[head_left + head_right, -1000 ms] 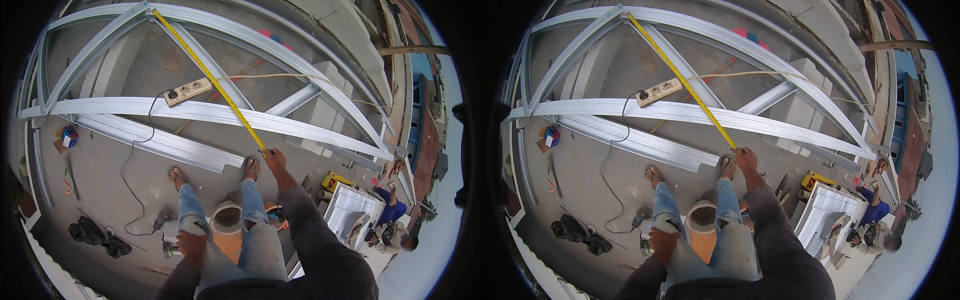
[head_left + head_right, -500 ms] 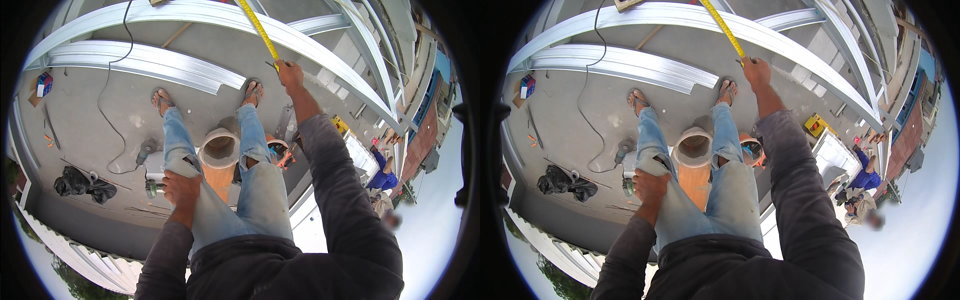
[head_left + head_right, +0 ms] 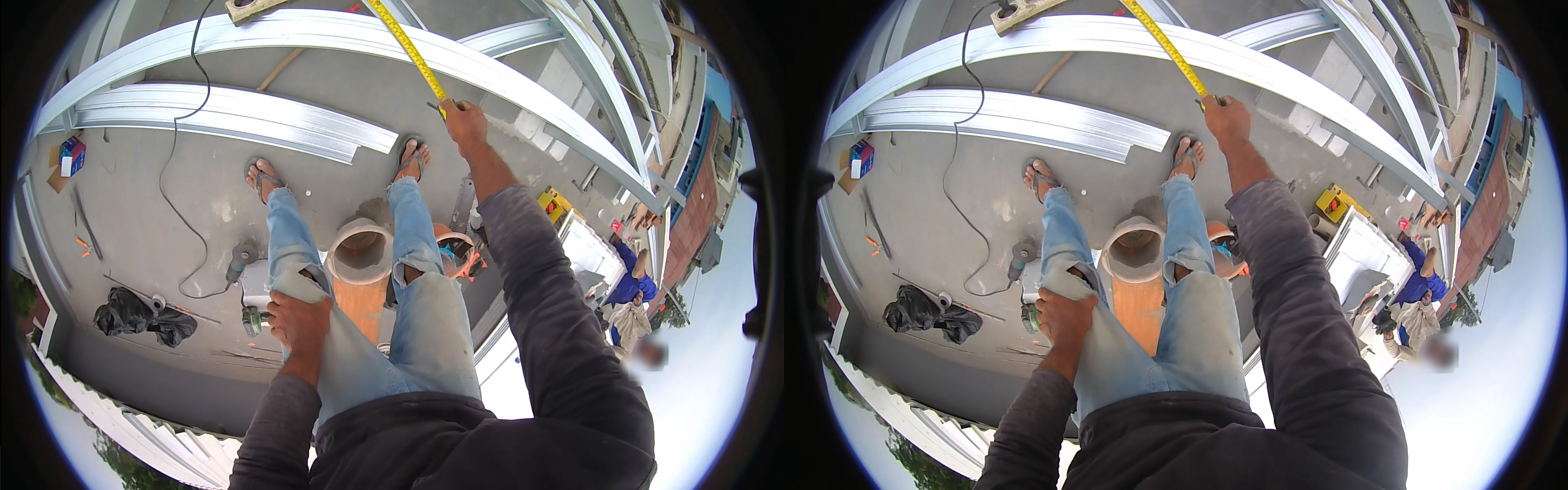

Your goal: The person assembles a metal frame on a rooftop using a cordless drill to fasten screws into intersecting aluminum beams. They then use an angle grinder to cut and smooth the beams, and measure sections with a tape measure to ensure alignment.

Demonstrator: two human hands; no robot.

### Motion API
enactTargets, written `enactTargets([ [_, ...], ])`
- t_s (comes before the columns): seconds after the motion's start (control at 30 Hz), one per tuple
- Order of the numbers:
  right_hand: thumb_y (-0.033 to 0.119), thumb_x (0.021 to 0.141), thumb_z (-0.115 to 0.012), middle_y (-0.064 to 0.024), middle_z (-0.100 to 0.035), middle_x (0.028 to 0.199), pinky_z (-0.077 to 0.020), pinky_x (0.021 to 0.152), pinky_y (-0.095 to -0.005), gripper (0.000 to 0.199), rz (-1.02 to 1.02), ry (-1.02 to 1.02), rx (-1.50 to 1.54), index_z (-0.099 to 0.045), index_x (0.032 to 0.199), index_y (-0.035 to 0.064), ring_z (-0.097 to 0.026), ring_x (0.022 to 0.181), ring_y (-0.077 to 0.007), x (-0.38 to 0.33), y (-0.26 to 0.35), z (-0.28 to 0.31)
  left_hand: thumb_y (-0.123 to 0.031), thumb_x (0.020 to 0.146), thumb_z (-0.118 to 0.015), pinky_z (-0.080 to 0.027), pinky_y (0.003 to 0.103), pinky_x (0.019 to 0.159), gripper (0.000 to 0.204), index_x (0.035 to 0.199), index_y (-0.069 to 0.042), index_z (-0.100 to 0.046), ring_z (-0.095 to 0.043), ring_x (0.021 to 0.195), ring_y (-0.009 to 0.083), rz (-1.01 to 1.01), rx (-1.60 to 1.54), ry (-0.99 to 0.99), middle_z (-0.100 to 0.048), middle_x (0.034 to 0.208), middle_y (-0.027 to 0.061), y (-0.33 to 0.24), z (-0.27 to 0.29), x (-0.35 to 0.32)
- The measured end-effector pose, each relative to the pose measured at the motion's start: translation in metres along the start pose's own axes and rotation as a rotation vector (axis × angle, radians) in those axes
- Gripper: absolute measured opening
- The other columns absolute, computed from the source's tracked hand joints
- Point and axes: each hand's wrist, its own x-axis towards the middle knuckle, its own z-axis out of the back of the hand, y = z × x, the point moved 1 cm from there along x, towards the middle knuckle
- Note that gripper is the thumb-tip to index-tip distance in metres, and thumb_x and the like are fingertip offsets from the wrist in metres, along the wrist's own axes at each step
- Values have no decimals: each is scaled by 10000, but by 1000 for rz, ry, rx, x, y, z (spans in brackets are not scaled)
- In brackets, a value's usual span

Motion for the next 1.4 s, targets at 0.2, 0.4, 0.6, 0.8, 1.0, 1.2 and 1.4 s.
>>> enactTargets([
  [0.2, 477, 875, -693, -129, -711, 792, -526, 704, -408, 467, -6, 8, -9, -744, 926, 16, -673, 747, -255, 2, 0, -1, -477, 672, -877, -468, 482, 1092, 1058, 1435, 43, -360, -553, 1283, 406, -9, -16, -2, -514, 1369, 223, 1, 4, 2],
  [0.4, 511, 872, -681, -173, -745, 929, -548, 797, -437, 494, -23, 35, -42, -756, 995, 38, -712, 890, -338, 5, -2, 1, -481, 677, -875, -469, 477, 1094, 1057, 1435, 46, -360, -544, 1295, 404, -16, -1, 8, -511, 1368, 226, -1, 9, 2],
  [0.6, 512, 879, -682, -171, -741, 909, -540, 778, -436, 494, 38, -12, -73, -760, 989, 37, -705, 861, -326, 8, -2, 0, -485, 677, -878, -475, 484, 1087, 1074, 1442, 55, -351, -541, 1297, 404, -8, 9, 9, -508, 1366, 230, -2, 13, 4],
  [0.8, 528, 891, -672, -153, -740, 896, -541, 756, -426, 508, -9, 65, -51, -759, 993, 38, -708, 846, -296, 4, 0, 0, -494, 671, -887, -481, 489, 1081, 1069, 1426, 52, -364, -540, 1296, 408, -9, 18, 0, -507, 1368, 238, -1, 6, 6],
  [1.0, 526, 893, -666, -136, -738, 857, -541, 734, -425, 496, -21, 53, -78, -760, 968, 45, -709, 813, -277, 5, 2, 0, -508, 654, -894, -494, 497, 1073, 1076, 1418, 43, -374, -560, 1289, 397, 1, 76, -28, -509, 1387, 224, -5, 4, 8],
  [1.2, 510, 881, -666, -126, -728, 806, -537, 684, -422, 481, -16, 36, -48, -751, 927, 39, -700, 754, -271, 7, -2, -6, -527, 648, -896, -488, 489, 1087, 1100, 1434, 35, -371, -548, 1312, 395, 36, 79, -14, -505, 1410, 219, -8, 9, 8],
  [1.4, 494, 871, -655, -138, -756, 970, -560, 794, -441, 456, -68, 95, -51, -761, 1050, 87, -722, 918, -317, 3, 3, -3, -523, 642, -902, -478, 485, 1101, 1115, 1444, 28, -358, -543, 1319, 388, 21, 67, -17, -495, 1423, 218, -7, 13, 10],
])
